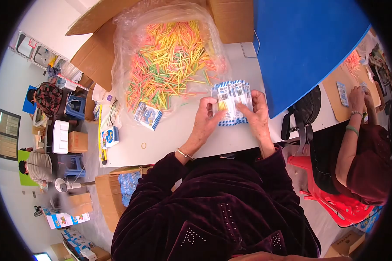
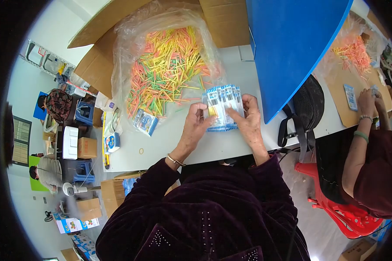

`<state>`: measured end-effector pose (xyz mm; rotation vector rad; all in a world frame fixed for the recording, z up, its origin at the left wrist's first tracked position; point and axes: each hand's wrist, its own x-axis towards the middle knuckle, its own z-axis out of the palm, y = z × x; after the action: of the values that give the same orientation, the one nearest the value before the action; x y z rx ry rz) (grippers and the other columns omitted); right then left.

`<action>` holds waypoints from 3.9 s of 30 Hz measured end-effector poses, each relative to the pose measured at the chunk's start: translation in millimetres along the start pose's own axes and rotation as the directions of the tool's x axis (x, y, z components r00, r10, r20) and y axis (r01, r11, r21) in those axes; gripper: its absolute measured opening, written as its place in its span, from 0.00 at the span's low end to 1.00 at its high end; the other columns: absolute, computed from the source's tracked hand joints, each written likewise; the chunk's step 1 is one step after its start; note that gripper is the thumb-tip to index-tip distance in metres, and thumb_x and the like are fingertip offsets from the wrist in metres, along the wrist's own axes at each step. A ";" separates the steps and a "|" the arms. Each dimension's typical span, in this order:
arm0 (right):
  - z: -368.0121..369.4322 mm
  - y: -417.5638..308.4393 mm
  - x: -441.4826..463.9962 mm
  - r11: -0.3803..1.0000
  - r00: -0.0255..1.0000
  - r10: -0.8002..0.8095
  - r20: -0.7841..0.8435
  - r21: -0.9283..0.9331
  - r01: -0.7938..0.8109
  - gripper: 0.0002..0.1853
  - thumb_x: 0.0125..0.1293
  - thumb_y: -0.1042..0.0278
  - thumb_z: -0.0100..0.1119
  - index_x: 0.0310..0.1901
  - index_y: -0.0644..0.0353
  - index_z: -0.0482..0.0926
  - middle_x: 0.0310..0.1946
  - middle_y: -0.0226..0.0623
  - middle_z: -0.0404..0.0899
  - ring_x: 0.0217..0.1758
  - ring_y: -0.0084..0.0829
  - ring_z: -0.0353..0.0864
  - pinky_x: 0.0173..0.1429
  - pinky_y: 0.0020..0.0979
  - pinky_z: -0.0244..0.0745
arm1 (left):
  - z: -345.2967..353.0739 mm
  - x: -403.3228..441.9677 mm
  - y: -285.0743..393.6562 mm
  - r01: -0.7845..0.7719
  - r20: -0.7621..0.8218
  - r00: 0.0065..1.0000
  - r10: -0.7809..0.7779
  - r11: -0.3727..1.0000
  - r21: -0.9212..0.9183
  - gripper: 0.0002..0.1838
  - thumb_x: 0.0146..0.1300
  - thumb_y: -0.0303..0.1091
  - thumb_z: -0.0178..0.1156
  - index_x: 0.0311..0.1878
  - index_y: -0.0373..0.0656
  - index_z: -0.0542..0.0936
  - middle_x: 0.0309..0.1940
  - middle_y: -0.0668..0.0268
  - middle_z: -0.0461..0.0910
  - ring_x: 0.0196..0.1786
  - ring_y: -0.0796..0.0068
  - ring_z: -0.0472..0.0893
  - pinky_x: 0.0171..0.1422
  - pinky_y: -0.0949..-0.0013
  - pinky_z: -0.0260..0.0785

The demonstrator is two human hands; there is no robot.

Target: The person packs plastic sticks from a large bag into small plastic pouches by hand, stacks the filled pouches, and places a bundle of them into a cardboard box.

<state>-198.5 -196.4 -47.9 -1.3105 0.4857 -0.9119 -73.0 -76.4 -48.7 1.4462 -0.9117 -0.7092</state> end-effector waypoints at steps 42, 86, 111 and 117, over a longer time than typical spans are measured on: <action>-29.4 20.5 -9.0 0.900 0.924 0.249 0.290 -0.421 -0.111 0.35 0.59 0.56 0.63 0.62 0.63 0.59 0.56 0.43 0.69 0.57 0.35 0.68 0.63 0.34 0.59 | 6.2 -2.8 -5.3 -0.418 -0.081 0.894 0.441 0.885 0.205 0.58 0.39 0.39 0.73 0.67 0.37 0.44 0.57 0.44 0.63 0.62 0.44 0.62 0.66 0.50 0.54; 7.7 -9.8 -26.3 0.888 0.859 0.118 0.498 -0.440 0.133 0.58 0.39 0.58 0.78 0.67 0.60 0.45 0.56 0.54 0.67 0.58 0.48 0.71 0.60 0.39 0.68 | -41.9 5.3 86.6 -0.375 0.455 0.873 0.176 0.839 0.394 0.52 0.38 0.42 0.76 0.66 0.40 0.57 0.60 0.52 0.64 0.61 0.56 0.69 0.63 0.62 0.64; 7.7 3.1 -25.6 0.931 0.811 -0.017 0.584 -0.287 0.226 0.51 0.50 0.69 0.68 0.70 0.59 0.42 0.62 0.49 0.63 0.63 0.41 0.65 0.69 0.41 0.53 | -200.1 -175.2 182.5 0.144 -0.273 0.950 0.154 0.558 0.817 0.27 0.45 0.35 0.68 0.51 0.41 0.71 0.42 0.54 0.77 0.44 0.52 0.78 0.47 0.61 0.71; 5.5 7.3 -21.5 0.917 0.805 0.017 0.593 -0.331 0.224 0.45 0.55 0.73 0.62 0.69 0.59 0.44 0.62 0.51 0.63 0.64 0.42 0.63 0.70 0.41 0.49 | -259.8 -370.4 121.2 0.679 -0.664 0.733 -0.145 0.214 0.702 0.27 0.45 0.35 0.65 0.51 0.45 0.69 0.38 0.52 0.77 0.42 0.47 0.77 0.43 0.55 0.70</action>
<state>-204.6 -176.1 -57.5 -1.9120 0.0980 -0.4554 -51.9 378.5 60.9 2.8998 -0.4363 -0.0734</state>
